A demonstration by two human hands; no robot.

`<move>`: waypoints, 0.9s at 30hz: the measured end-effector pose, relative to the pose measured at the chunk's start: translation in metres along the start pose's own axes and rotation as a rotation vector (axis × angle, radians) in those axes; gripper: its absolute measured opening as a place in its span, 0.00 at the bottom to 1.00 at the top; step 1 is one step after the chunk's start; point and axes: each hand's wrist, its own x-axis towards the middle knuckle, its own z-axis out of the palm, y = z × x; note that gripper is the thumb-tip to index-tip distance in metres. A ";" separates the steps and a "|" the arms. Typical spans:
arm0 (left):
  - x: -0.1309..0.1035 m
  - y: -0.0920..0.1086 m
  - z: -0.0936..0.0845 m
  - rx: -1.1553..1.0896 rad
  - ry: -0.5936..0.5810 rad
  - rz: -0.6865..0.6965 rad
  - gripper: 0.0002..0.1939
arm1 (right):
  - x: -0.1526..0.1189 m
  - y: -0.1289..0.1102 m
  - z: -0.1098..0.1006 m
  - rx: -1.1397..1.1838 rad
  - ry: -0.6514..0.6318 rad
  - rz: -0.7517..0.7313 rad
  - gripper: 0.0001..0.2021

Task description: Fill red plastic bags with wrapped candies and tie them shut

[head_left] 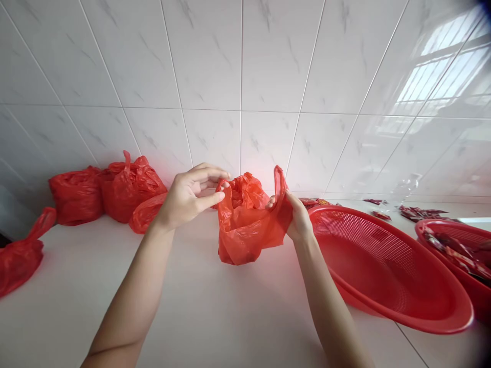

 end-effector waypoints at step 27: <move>-0.050 -0.076 0.043 -0.114 0.056 -0.492 0.19 | 0.017 0.021 -0.022 0.053 0.139 0.092 0.11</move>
